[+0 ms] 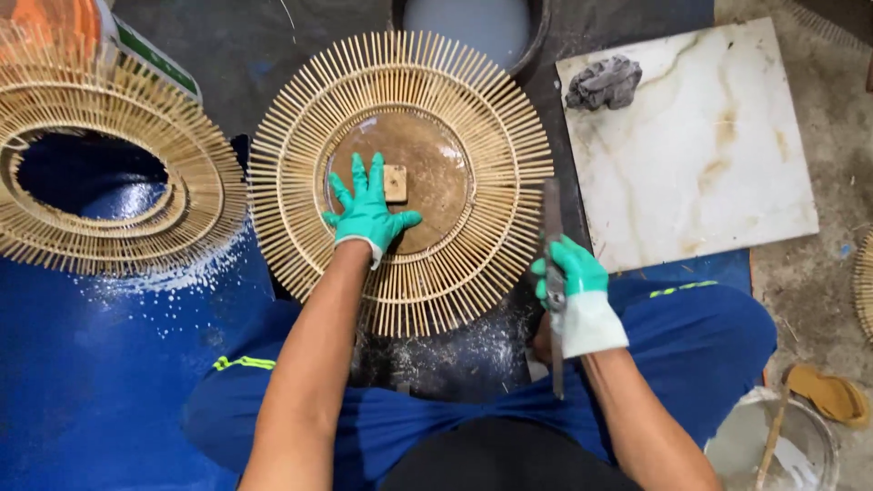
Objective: Scraping and applying finishing liquid to circular bamboo furniture frames.
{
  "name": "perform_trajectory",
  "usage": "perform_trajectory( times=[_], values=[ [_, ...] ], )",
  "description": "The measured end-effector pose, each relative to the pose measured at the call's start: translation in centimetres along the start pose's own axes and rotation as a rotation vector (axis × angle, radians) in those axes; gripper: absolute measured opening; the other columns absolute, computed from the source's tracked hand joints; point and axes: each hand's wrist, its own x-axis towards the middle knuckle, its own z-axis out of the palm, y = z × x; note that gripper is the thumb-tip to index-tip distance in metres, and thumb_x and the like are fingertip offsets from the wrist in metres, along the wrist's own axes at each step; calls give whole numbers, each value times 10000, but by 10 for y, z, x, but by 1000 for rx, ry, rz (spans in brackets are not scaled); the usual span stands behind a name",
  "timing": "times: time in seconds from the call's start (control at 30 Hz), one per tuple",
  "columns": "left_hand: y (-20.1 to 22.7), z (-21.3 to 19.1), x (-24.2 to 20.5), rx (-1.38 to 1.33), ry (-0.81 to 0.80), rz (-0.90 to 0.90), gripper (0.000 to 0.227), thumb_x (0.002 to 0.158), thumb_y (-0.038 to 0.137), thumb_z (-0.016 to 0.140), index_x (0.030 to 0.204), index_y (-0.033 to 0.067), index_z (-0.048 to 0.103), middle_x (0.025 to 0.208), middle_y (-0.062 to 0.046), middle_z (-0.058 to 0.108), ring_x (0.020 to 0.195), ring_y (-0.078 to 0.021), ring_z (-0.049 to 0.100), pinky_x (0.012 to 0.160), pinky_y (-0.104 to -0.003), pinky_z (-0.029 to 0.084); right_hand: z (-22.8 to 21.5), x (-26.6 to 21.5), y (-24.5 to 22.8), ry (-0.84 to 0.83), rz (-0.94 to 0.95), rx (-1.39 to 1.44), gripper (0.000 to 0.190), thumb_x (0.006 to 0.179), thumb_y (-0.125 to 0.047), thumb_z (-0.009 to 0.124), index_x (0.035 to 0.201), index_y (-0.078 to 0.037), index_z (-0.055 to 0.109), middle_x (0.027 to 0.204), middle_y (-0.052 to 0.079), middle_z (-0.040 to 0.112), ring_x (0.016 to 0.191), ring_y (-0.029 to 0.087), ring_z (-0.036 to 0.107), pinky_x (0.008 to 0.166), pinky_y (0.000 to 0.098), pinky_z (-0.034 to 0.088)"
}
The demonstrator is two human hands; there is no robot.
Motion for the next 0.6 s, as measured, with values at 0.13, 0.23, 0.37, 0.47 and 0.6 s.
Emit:
perform_trajectory(
  times=[0.13,0.23,0.37,0.47,0.6],
  values=[
    [3,-7,4,-2,31,15,1289,679,622,848,1647,390,30,1729,29,-165,1558,-454,-177,1108,-844,76,-1,2,-3,17,-2,-4,266,939,-243,627,1175,-131,682,696,44,668,418,132,524,351,266,377],
    [-3,-3,1,8,-9,29,1270,691,642,834,1646,406,30,1729,36,-156,1556,-454,-181,1106,-844,81,-4,-3,2,5,-20,-1,239,961,-245,621,1160,-125,675,710,46,675,443,122,539,375,255,396],
    [-1,-9,6,22,15,49,1287,681,646,846,1643,397,29,1733,35,-151,1552,-446,-177,1113,-845,63,-6,7,3,-32,25,31,247,963,-252,623,1171,-124,657,688,50,665,408,133,526,343,264,386],
    [-2,-8,2,49,-11,40,1281,683,637,847,1643,402,32,1732,36,-139,1555,-441,-183,1117,-841,55,-7,-3,3,-9,54,24,277,966,-235,625,1216,-122,658,682,49,661,395,138,518,328,270,378],
    [-17,-5,13,36,5,112,1283,666,619,869,1637,391,62,1730,16,-120,1557,-428,-180,1118,-830,47,-5,8,0,-15,58,-30,351,968,-218,596,1305,-135,647,675,34,655,388,141,523,314,278,374]
  ],
)
